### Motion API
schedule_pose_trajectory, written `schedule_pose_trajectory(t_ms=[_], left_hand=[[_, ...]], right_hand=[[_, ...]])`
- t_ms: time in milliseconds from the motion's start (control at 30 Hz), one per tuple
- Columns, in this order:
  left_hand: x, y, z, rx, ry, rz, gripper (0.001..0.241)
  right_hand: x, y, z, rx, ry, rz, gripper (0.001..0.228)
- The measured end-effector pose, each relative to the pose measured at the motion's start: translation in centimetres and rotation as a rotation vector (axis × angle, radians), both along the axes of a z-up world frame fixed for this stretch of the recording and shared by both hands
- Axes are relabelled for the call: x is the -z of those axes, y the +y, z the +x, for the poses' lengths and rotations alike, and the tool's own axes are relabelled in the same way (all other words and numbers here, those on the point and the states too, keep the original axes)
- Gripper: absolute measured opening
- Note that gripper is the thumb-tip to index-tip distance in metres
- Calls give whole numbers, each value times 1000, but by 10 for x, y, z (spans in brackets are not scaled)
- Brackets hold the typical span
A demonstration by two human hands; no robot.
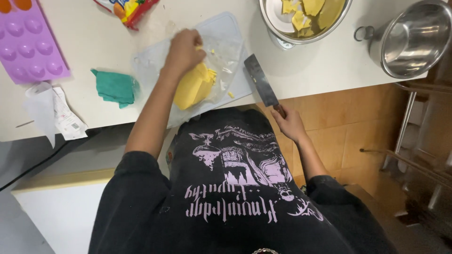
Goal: Preparing baking ingredients by cutting butter into pieces and measuring flour and sugar into a mixing bowl.
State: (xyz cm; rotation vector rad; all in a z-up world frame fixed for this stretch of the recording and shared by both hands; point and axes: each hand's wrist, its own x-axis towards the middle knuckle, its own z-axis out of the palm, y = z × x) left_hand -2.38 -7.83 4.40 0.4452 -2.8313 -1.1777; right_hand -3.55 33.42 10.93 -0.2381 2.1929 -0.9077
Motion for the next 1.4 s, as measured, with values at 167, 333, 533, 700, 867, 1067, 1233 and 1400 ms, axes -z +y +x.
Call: schedule_pose_trajectory(t_ms=[167,333,533,700,867,1067,1233,1400], left_hand=[[-30,68,14,362,-66,-251,17],[5,133,52,727,68,-383,8],[70,163,72,576,219,-655,3],[20,150,72,514,35,-458,12],[-25,81,50,361,-145,-91,20],[-39,38,35,159,-111,21,15],[-66,2,38,-118,54,151,13],[-33,-18,13,-120,253,-172,6]], right_hand=[[22,-13,0,-1,55,-51,24],[19,-44,-5,-43,156,-21,30],[14,-80,-13,-307,138,124,42],[-24,-99,-23,-347,208,156,35],[-21,-100,-17,-295,181,139,29],[-11,-119,1,-201,140,24,27],[-12,-143,21,-254,133,-63,28],[-41,-166,38,-435,270,146,29]])
